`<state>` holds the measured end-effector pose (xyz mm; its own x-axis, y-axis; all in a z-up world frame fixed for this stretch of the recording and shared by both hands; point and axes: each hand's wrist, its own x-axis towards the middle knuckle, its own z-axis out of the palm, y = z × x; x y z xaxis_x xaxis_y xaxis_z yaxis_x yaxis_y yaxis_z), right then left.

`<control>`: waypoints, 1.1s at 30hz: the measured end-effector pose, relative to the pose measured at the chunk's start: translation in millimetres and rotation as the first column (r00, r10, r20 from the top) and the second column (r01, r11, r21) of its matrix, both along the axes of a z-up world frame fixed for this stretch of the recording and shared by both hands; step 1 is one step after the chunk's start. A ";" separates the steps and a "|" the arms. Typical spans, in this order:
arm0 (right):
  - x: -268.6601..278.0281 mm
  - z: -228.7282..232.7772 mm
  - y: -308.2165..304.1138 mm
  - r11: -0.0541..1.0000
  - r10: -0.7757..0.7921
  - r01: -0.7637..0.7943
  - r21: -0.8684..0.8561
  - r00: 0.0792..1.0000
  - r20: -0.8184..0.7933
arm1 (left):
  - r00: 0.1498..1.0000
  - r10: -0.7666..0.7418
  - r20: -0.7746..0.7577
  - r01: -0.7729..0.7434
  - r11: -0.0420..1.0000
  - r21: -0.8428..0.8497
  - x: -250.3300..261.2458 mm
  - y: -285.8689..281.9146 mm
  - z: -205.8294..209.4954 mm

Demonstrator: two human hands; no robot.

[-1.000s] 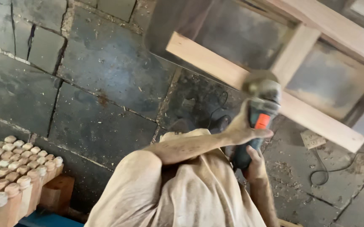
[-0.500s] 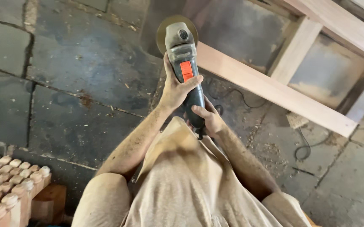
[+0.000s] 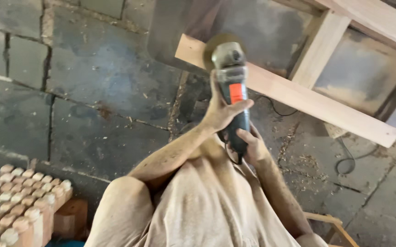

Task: The person uses an angle grinder with a sanding disc to smooth the surface of a wooden frame resting on a metal table. They move the tool along the edges and flat surfaces of the frame, generating wood dust.

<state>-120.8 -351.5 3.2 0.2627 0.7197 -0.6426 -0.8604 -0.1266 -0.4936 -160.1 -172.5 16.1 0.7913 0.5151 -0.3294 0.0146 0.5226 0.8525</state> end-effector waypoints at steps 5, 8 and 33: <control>13.5 -2.8 -46.3 0.999 -0.029 0.030 -0.014 0.999 0.036 | 0.997 -0.071 -0.020 0.073 0.988 0.137 15.4 -48.5 -13.6; 18.6 -2.7 -79.1 0.990 -0.052 0.061 -0.126 0.996 0.073 | 0.995 -0.103 0.011 0.102 0.992 0.076 28.7 -81.6 -21.1; 79.6 -4.6 -302.5 0.740 -0.672 0.672 -0.033 0.740 0.024 | 0.705 -0.709 0.013 0.706 0.704 0.084 211.2 -332.9 -9.6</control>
<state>-41.1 -653.9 -1.3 0.6755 0.3302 -0.6593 -0.7243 0.4644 -0.5096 51.0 -505.3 6.4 0.9442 -0.1821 -0.2745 0.3204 0.3149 0.8934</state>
